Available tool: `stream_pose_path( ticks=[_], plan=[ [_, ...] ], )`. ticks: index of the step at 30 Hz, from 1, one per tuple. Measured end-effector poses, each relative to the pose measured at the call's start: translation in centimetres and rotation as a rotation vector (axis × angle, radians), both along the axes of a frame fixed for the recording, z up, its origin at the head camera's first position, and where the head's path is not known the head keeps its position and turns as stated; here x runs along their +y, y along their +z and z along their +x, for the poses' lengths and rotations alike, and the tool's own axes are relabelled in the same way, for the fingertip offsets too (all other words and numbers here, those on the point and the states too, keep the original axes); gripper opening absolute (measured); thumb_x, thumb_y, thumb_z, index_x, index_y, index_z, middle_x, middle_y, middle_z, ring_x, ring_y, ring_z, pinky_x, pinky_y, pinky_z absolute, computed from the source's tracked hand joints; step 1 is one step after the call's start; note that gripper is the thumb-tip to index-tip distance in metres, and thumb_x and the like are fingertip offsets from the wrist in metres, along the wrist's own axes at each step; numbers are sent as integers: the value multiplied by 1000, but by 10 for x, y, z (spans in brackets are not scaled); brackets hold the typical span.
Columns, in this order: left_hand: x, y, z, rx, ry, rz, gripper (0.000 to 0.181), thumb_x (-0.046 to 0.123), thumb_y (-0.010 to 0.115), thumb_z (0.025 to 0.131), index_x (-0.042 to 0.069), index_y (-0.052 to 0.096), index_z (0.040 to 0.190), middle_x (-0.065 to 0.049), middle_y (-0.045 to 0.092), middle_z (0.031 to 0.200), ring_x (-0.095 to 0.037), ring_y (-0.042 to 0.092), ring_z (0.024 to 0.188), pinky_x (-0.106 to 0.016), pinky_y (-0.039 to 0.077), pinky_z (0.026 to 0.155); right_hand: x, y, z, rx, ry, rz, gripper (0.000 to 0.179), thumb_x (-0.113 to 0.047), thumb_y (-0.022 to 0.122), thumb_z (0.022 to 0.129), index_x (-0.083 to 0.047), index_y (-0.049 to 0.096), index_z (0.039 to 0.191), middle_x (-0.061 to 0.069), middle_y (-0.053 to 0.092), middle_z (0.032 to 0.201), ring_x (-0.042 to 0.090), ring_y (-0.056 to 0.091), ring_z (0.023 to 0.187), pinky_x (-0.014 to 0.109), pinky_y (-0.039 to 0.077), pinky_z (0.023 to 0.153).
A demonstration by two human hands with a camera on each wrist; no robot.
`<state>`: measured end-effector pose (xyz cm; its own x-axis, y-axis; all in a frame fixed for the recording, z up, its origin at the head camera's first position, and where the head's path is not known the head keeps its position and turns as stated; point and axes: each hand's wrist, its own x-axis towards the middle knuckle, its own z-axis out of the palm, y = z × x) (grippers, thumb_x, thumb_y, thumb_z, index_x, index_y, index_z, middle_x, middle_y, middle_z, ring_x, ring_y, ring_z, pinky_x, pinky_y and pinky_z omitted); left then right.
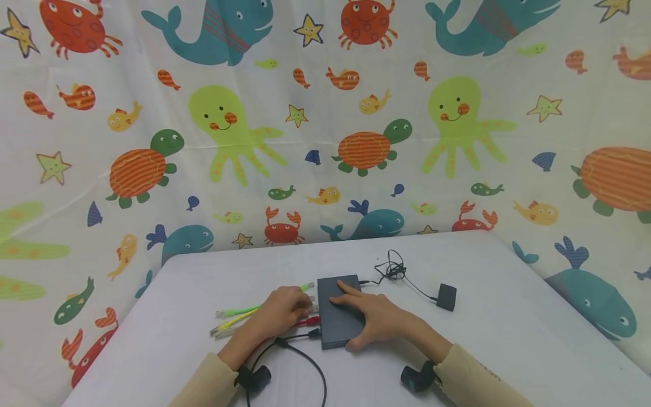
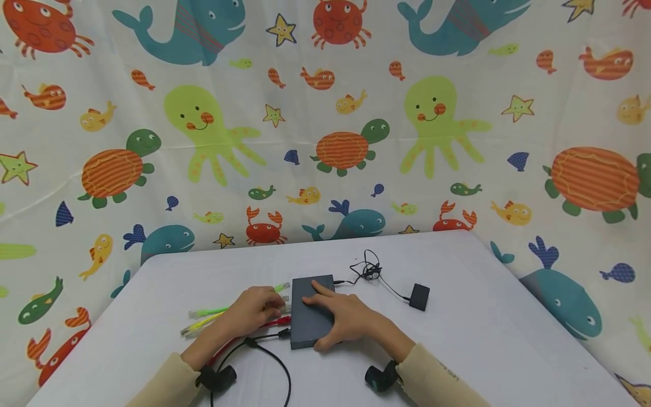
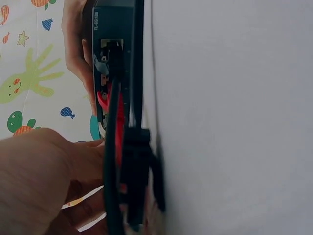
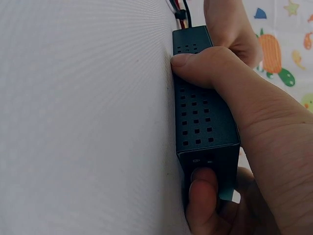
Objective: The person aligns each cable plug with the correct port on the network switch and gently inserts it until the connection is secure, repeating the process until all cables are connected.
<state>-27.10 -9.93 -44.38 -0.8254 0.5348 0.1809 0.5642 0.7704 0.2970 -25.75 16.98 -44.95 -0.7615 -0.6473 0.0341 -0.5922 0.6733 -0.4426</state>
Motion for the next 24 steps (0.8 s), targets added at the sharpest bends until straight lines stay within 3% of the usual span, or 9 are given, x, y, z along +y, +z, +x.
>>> stream_pose_path(
  ticks=[10,24],
  plan=[
    [0,-3,0,6,7,6,18,17,71,86,19,74,103,11,67,90,-4,61,86,-31,53,81,0,-2,-1,3,1,6,90,-64,76,65,-47,35,144,-8,14,163,30,39,140,58,40,102],
    [0,2,1,10,-6,9,17,18,71,86,18,74,102,9,69,90,-6,62,86,-32,53,81,1,-4,-4,10,9,-3,91,-65,75,65,-48,34,144,-9,14,163,30,40,140,59,39,102]
  ],
)
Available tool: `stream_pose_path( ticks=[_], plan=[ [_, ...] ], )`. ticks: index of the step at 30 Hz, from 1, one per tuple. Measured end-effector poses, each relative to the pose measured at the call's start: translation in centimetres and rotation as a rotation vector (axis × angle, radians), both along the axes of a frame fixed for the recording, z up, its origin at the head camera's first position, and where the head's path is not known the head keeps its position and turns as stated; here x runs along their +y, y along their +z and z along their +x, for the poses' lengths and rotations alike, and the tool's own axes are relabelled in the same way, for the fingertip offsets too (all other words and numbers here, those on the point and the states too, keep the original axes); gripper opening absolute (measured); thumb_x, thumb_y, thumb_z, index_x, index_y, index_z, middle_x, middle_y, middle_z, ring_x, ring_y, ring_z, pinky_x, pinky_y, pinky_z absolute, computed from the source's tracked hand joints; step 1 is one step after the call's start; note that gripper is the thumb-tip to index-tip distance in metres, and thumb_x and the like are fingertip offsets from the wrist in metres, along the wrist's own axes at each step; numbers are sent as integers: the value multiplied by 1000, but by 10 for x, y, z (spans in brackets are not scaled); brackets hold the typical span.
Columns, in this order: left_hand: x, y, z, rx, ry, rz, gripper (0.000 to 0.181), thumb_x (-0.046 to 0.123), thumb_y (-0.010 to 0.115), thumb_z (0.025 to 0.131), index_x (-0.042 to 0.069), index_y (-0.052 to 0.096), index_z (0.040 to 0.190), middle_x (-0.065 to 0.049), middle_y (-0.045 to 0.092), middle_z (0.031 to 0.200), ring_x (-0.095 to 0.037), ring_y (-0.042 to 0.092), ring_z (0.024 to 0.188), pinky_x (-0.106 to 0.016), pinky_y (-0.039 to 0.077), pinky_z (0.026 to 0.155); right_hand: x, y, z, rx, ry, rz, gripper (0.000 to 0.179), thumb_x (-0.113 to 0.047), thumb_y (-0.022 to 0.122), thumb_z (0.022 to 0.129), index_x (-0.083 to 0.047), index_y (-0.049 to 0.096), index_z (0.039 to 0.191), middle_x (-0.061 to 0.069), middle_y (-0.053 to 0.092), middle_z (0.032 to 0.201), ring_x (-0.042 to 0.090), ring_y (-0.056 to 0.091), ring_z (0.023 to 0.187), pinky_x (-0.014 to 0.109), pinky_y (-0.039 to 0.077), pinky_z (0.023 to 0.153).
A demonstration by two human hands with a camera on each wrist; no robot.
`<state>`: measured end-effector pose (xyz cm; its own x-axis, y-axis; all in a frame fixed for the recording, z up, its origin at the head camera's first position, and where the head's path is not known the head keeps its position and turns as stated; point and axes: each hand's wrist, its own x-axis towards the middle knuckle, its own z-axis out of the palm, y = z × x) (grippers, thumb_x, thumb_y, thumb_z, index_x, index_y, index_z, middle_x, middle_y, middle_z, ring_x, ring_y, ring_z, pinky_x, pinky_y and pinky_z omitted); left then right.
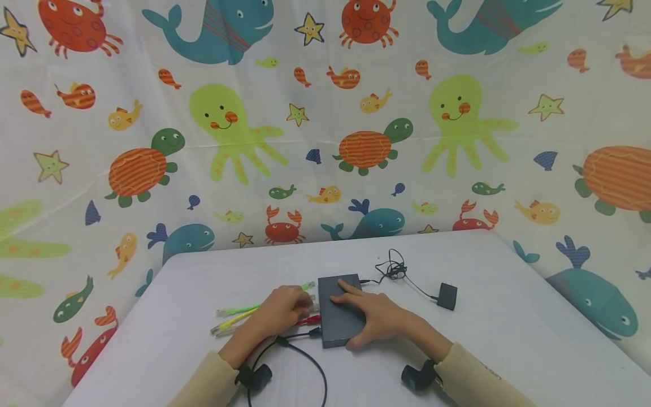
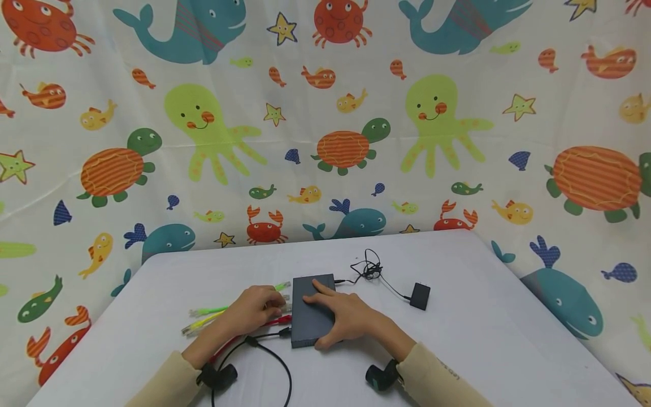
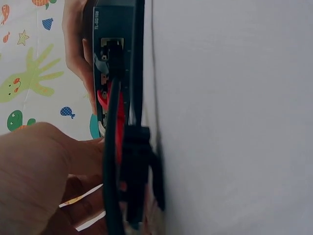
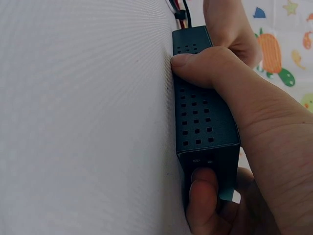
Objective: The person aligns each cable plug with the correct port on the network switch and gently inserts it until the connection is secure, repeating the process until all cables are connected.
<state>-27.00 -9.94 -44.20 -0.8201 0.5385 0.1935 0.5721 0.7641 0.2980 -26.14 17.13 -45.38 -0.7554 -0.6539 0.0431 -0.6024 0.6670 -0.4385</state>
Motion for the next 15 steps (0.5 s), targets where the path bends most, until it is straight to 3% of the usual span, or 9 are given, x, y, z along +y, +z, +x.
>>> stream_pose_path(
  ticks=[15],
  plan=[
    [0,-1,1,24,14,-10,16,18,72,85,18,75,101,9,68,89,-7,62,85,-33,54,79,-1,0,0,-10,-15,4,91,-66,75,64,-49,34,144,-11,12,163,30,37,141,61,37,103]
  ],
)
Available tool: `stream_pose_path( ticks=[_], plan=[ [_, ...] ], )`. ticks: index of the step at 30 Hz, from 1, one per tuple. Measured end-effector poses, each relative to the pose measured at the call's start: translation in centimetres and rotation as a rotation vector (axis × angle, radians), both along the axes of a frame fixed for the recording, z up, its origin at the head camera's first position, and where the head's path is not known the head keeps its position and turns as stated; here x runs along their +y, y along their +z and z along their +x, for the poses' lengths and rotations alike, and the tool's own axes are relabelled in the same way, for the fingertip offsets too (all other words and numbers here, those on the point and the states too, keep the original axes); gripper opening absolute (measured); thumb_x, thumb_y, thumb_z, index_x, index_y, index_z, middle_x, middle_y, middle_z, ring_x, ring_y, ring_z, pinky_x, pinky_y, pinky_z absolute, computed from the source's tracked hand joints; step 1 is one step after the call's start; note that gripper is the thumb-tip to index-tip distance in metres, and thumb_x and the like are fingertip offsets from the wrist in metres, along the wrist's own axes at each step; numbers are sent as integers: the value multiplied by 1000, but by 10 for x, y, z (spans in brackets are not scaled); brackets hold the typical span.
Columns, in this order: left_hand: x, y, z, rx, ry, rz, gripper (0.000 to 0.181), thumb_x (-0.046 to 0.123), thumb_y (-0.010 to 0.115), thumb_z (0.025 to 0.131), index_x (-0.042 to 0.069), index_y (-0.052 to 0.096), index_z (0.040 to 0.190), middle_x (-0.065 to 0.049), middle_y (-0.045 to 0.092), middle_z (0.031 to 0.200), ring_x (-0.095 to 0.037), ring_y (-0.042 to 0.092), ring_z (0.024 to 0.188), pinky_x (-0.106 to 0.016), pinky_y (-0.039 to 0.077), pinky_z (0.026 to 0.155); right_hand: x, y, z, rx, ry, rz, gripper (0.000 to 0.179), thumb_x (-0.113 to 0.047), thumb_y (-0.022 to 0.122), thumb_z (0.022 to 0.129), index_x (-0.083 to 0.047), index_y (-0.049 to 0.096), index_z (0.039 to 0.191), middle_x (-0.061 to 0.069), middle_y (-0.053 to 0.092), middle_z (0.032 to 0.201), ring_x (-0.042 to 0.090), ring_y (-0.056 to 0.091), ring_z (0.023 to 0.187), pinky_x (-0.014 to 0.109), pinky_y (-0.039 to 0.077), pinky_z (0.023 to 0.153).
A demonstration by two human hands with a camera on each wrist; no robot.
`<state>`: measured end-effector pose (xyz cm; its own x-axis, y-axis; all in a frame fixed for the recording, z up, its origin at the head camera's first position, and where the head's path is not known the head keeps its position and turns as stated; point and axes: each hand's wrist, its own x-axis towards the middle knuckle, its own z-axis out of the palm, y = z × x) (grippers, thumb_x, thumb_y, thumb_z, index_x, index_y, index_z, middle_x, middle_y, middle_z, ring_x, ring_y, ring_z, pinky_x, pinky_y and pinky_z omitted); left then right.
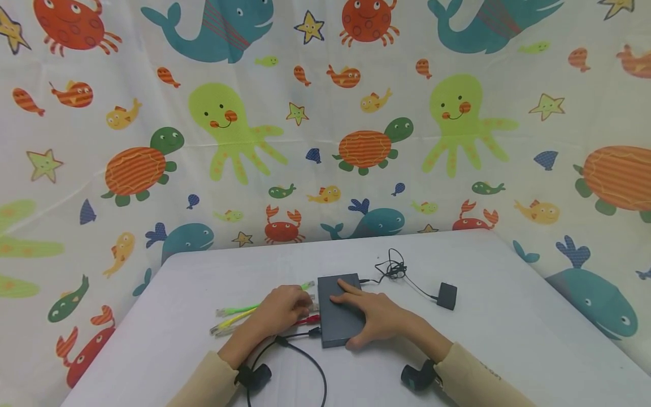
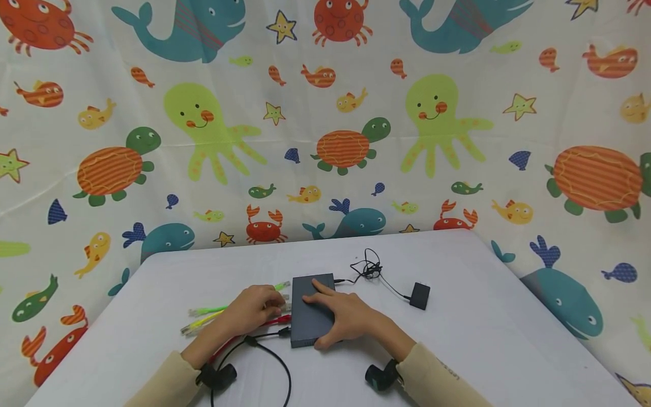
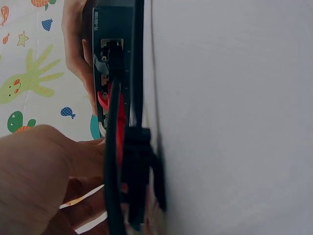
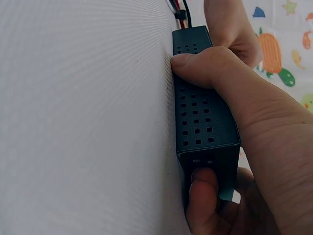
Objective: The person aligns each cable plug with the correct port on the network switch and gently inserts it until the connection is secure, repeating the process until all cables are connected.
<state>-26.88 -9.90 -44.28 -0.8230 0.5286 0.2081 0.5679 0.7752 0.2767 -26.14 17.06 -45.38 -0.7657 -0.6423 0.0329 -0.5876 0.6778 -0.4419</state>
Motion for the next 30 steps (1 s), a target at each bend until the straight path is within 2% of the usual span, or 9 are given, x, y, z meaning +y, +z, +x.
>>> stream_pose_path(
  ticks=[14,30],
  plan=[
    [0,2,1,-5,-3,9,16,16,71,85,17,75,100,7,70,91,-8,64,87,-34,54,81,-2,4,4,1,-20,19,91,-61,76,65,-47,35,144,-10,13,163,28,38,141,59,37,103],
    [0,4,2,-26,-2,8,15,16,71,86,17,75,100,7,70,91,-8,63,86,-34,54,81,-4,7,7,-14,-59,42,92,-61,77,64,-51,33,144,-3,7,164,33,36,141,59,39,103]
  ],
)
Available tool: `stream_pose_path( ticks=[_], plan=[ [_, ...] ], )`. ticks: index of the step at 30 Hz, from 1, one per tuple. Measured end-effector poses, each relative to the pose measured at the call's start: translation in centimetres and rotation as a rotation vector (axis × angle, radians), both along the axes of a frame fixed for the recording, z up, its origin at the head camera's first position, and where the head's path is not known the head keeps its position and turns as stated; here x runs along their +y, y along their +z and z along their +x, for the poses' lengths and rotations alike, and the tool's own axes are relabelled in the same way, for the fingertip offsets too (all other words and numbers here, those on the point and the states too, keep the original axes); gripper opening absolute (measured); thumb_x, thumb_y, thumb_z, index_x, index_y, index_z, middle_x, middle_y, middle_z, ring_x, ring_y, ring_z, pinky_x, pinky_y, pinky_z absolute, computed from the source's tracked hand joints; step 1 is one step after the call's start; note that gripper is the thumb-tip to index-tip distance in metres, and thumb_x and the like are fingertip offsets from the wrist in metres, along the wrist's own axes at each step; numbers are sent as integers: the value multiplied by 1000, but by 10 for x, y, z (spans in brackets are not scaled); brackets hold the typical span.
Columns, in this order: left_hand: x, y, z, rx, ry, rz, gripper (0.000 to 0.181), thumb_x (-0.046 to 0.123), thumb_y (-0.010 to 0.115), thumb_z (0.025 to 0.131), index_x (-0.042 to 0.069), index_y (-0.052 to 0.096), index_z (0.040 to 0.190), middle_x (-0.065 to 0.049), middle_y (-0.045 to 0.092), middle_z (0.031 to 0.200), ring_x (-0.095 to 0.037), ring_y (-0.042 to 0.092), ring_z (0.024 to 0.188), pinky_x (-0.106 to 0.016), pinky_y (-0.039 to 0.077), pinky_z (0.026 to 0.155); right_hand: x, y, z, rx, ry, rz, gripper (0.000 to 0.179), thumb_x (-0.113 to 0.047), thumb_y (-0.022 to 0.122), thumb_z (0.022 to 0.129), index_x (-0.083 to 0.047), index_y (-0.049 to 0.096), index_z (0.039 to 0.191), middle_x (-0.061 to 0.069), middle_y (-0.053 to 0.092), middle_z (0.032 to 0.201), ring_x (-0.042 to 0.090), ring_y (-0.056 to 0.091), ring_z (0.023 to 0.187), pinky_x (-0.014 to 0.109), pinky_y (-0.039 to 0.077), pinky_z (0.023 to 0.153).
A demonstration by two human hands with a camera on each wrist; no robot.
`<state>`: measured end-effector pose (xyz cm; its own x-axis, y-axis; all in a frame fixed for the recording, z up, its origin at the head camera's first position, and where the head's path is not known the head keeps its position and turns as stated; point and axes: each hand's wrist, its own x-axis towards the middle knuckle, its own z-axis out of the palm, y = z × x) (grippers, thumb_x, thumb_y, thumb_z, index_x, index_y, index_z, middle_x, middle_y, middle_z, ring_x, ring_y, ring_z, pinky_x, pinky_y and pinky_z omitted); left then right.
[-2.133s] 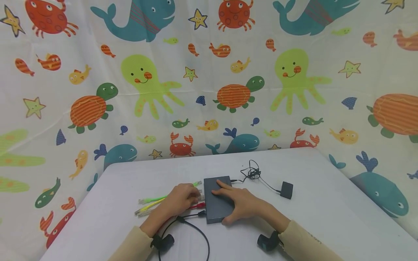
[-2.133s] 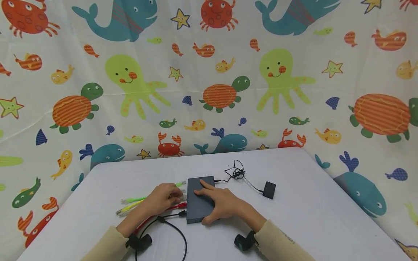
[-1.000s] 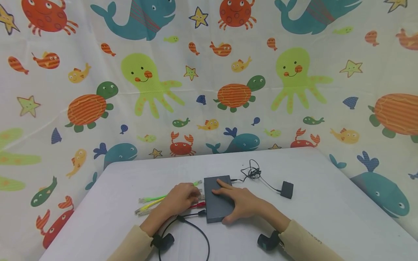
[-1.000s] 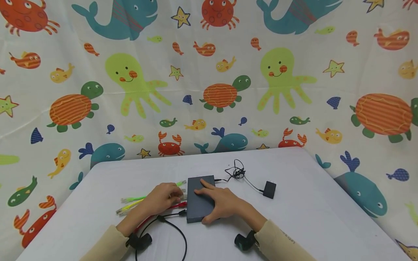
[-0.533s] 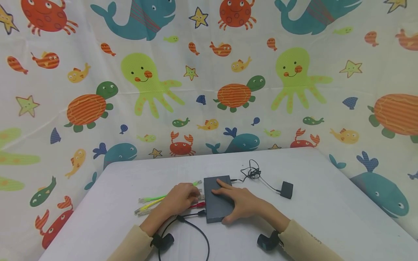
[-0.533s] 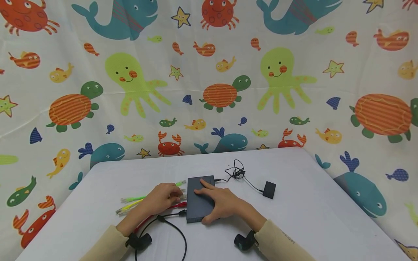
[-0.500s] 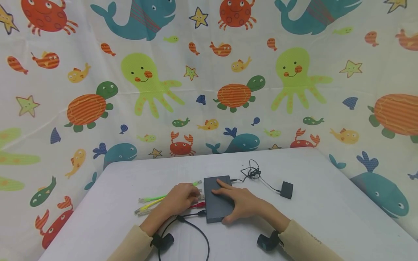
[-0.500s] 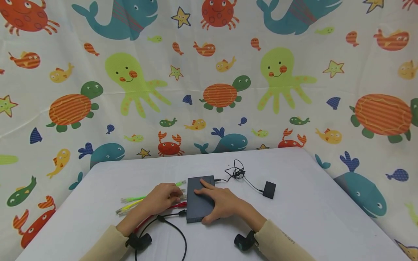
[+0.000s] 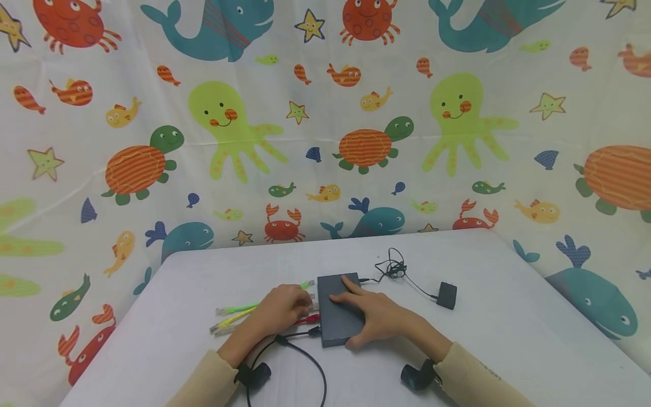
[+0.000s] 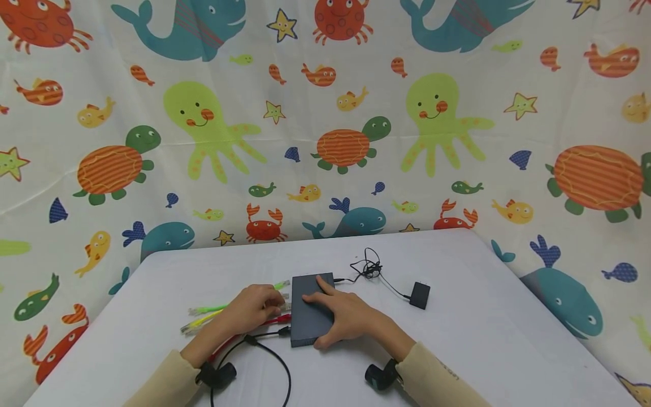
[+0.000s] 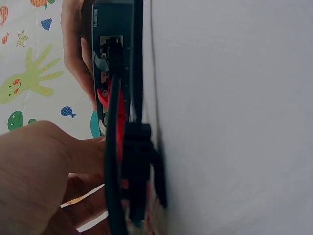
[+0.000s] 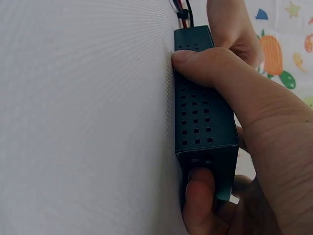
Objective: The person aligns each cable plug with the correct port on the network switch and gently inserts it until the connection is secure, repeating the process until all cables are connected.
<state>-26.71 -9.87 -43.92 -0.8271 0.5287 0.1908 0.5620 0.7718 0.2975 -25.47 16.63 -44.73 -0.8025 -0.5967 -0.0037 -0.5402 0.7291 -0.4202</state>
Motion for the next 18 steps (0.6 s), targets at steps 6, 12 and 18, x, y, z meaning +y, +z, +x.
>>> stream_pose_path(
  ticks=[6,12,18],
  plan=[
    [0,0,0,6,-3,2,16,16,71,86,17,75,101,7,69,90,-7,62,85,-34,54,81,1,2,1,-1,2,12,102,-65,76,63,-42,28,150,-4,7,164,33,36,141,58,39,104],
    [0,-1,-1,10,-9,-2,15,16,71,86,17,75,101,8,69,90,-7,62,86,-34,54,81,1,2,-1,5,8,22,109,-76,73,59,-41,27,150,-6,6,164,32,36,142,57,39,104],
    [-1,-2,-1,12,-18,-9,16,17,70,86,18,74,101,8,69,91,-7,62,86,-33,54,81,1,1,-1,3,9,16,108,-77,72,59,-41,27,150,-4,7,164,34,36,141,58,39,104]
  ],
)
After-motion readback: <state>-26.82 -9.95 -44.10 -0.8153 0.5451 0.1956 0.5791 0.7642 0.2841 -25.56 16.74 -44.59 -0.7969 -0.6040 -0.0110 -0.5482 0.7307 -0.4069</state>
